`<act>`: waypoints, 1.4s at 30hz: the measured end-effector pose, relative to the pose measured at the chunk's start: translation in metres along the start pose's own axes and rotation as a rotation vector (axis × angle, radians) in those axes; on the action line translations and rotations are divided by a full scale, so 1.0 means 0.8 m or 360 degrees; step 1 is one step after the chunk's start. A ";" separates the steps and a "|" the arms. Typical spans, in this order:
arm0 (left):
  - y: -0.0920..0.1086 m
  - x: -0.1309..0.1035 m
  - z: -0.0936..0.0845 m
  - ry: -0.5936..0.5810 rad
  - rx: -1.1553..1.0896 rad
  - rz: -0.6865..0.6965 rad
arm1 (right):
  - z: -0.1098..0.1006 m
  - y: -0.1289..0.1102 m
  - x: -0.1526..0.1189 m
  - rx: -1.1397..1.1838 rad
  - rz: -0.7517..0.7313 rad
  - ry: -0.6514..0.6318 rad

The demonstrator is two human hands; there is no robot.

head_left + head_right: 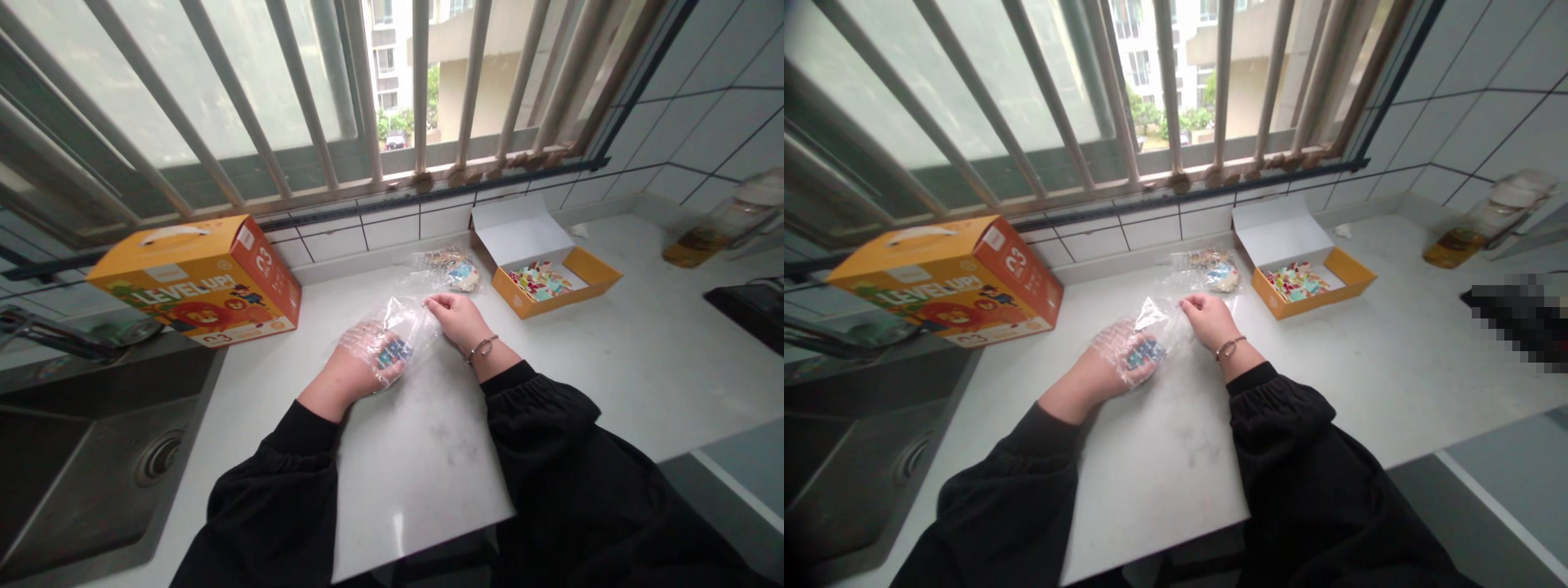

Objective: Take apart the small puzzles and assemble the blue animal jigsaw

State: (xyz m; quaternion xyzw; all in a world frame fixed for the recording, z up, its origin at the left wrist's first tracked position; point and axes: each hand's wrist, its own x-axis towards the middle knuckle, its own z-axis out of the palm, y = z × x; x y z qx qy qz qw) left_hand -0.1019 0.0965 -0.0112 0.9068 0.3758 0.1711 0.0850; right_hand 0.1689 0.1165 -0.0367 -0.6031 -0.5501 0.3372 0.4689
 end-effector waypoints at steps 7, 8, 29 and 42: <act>0.007 -0.020 -0.020 -0.0054 0.0037 0.0078 | -0.007 -0.002 0.000 -0.0037 -0.0045 0.0030; 0.009 -0.022 -0.023 -0.0065 0.0027 0.0072 | -0.008 -0.003 0.000 -0.0034 -0.0045 0.0039; 0.022 -0.040 -0.042 -0.0202 -0.0087 -0.0033 | -0.053 0.005 0.020 0.0336 0.0057 0.0668; 0.022 -0.040 -0.040 -0.0224 -0.0082 -0.0092 | -0.076 0.003 0.030 0.1035 -0.0213 0.1406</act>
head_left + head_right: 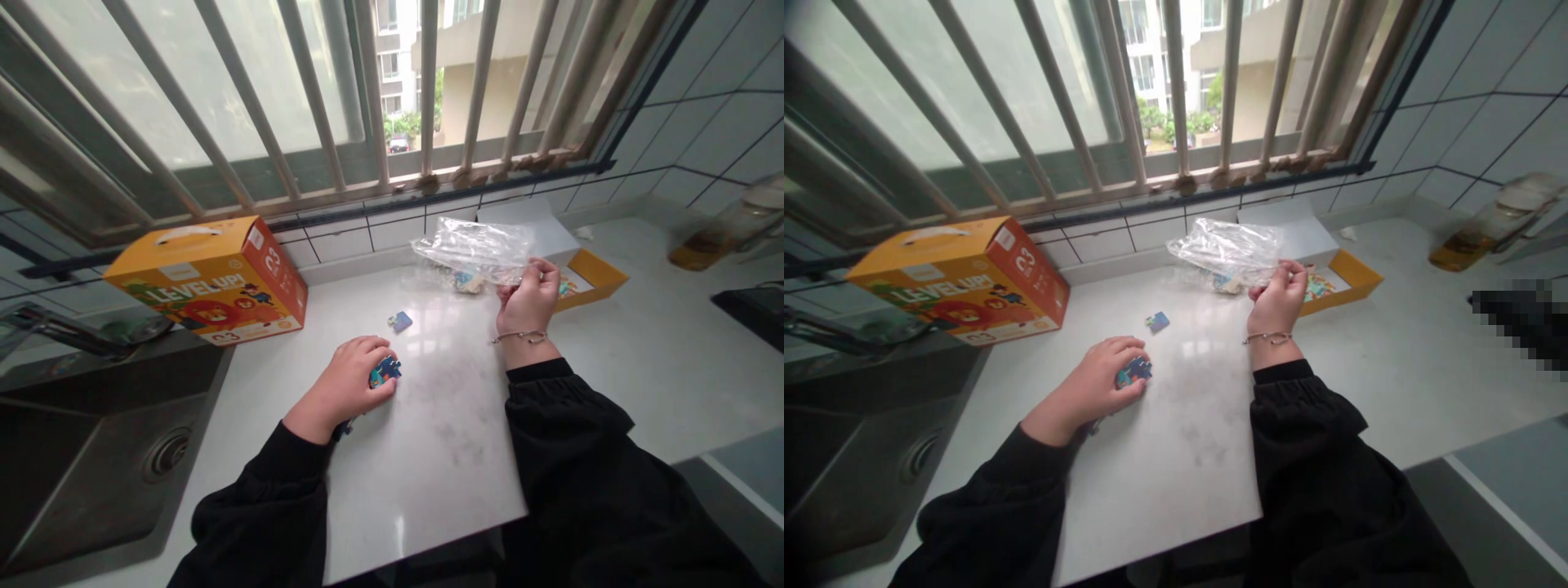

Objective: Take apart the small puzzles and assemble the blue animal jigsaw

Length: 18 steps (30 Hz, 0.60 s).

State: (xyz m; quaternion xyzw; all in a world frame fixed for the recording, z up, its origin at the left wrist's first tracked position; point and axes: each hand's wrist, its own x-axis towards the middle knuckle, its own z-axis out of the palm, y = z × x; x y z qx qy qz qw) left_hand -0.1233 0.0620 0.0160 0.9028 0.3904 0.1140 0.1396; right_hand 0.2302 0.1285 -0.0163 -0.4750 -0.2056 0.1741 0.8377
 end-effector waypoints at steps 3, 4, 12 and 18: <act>0.002 0.001 -0.001 0.0005 -0.0008 -0.0010 | 0.002 -0.004 -0.002 0.0029 0.0002 0.0026; 0.002 0.001 -0.001 0.0004 -0.0010 -0.0010 | 0.003 -0.006 -0.004 0.0038 -0.0020 0.0004; -0.001 0.001 0.005 0.0047 -0.0016 0.0014 | -0.001 0.014 -0.002 -0.0231 -0.0112 -0.0139; 0.001 0.003 0.010 0.0140 -0.0065 -0.0009 | -0.013 0.033 0.018 -0.0553 -0.0273 0.0064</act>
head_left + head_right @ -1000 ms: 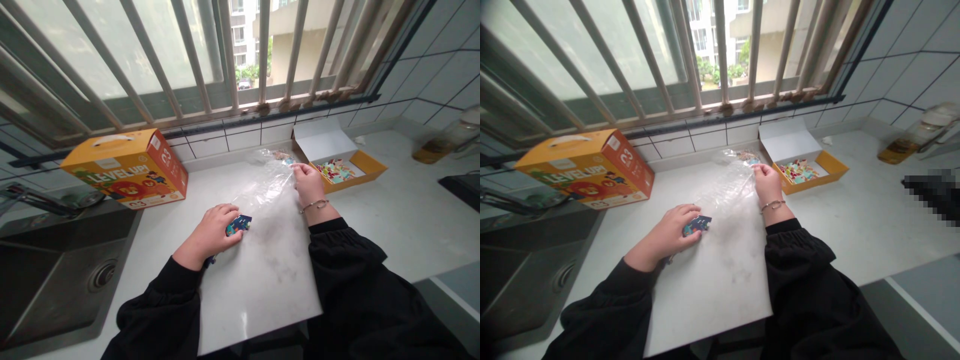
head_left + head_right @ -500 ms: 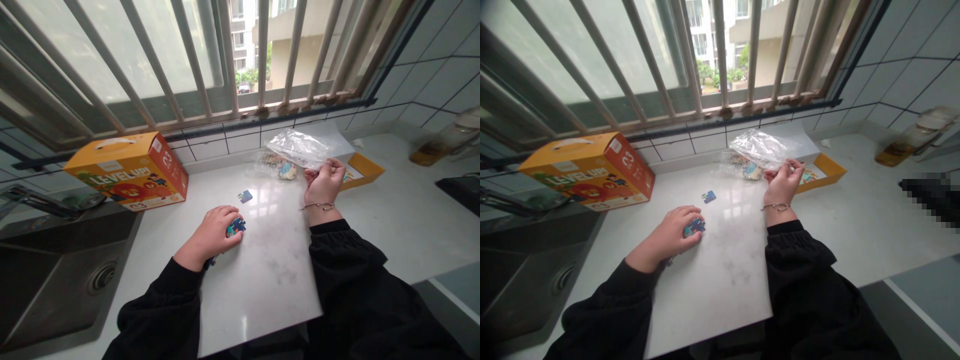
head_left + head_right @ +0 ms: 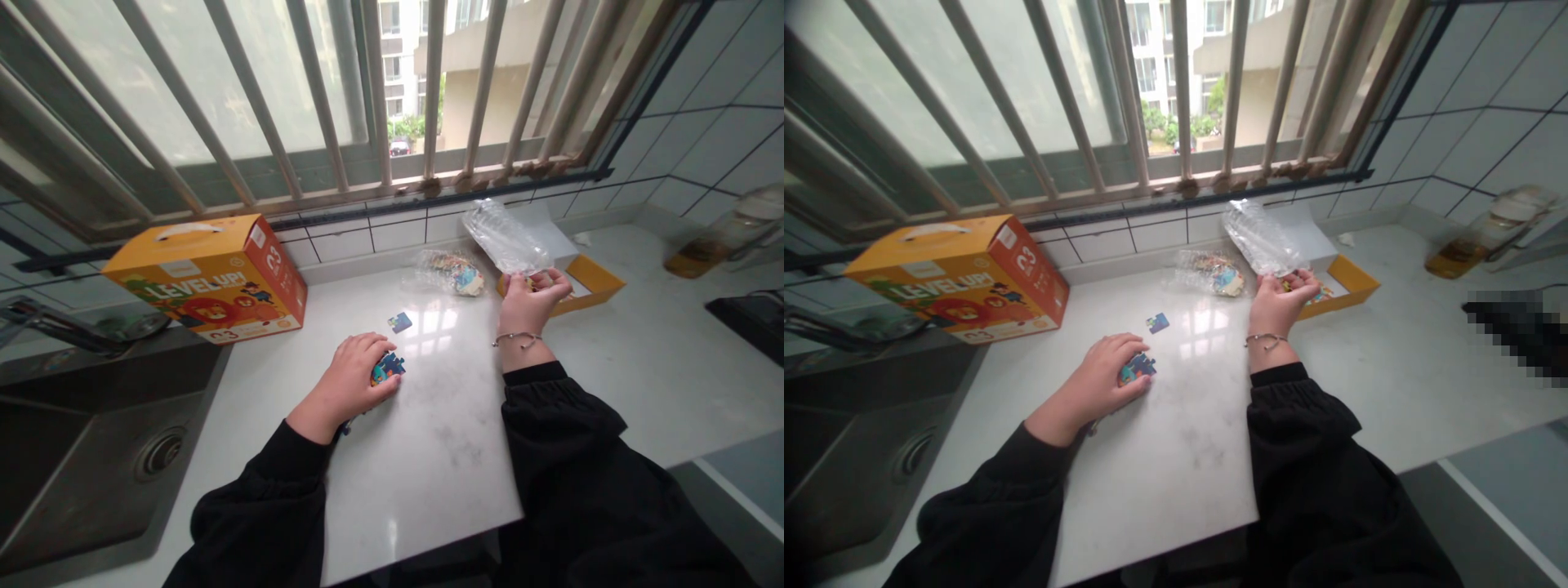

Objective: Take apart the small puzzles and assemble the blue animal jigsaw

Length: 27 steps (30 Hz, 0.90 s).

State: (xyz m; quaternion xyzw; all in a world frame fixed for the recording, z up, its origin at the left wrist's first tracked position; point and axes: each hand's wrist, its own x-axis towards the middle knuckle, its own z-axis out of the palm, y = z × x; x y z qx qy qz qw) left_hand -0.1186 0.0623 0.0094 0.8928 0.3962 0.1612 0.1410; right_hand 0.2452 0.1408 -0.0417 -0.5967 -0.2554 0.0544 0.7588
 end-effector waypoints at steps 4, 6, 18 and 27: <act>-0.002 0.001 -0.001 0.0028 -0.0076 -0.0025 | -0.017 -0.012 0.004 -0.0242 -0.0095 0.0086; -0.010 0.000 -0.005 0.0078 -0.0142 -0.0038 | -0.022 -0.025 0.000 -0.0298 -0.0192 0.0125; -0.092 -0.034 -0.048 0.0154 -0.0065 -0.0286 | -0.005 -0.114 -0.153 -0.0177 -0.0919 -0.1984; -0.054 -0.061 0.020 -0.0079 -0.0038 -0.0261 | -0.007 -0.101 -0.225 -0.0697 -0.1021 -0.2737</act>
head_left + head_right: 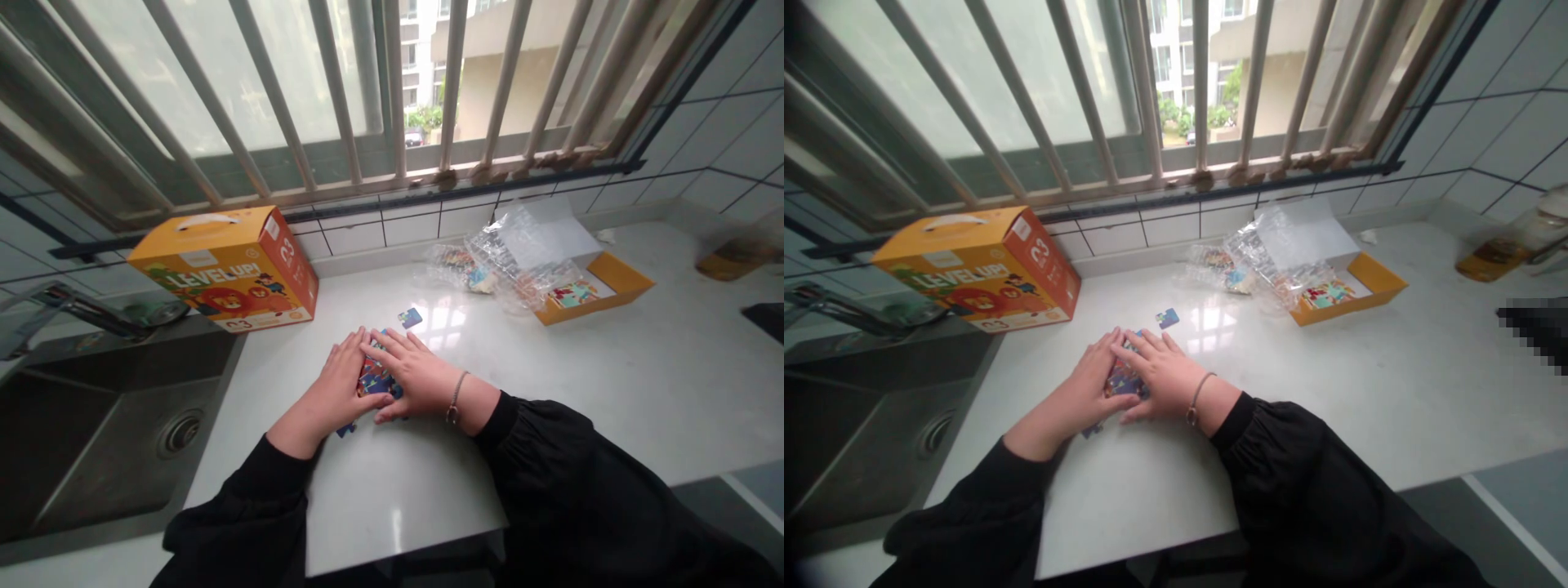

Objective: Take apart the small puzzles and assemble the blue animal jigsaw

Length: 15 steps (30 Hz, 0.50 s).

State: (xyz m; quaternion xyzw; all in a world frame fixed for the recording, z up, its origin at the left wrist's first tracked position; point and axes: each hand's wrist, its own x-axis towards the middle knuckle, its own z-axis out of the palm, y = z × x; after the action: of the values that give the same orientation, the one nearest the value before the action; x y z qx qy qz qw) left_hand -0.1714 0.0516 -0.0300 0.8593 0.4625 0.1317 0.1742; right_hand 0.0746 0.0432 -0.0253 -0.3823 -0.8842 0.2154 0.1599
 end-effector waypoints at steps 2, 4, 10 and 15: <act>0.005 0.005 0.011 0.0116 0.0065 -0.0061 | -0.003 0.005 0.003 -0.0033 0.0081 0.0037; 0.008 0.016 0.017 0.0216 0.0103 -0.0126 | -0.008 0.013 0.007 -0.0068 0.0183 0.0086; 0.009 0.067 0.024 0.0459 0.0155 -0.0367 | -0.021 0.047 0.013 -0.0202 0.0514 0.0252; 0.003 0.100 0.027 0.0672 0.0113 -0.0525 | -0.033 0.079 0.005 -0.0316 0.0762 0.0376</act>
State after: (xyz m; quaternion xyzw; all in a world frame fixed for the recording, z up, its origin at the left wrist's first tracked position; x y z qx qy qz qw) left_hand -0.1182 0.1138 -0.0429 0.7314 0.6266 0.2616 0.0626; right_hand 0.1220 0.0920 -0.0336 -0.6165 -0.7607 0.1134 0.1683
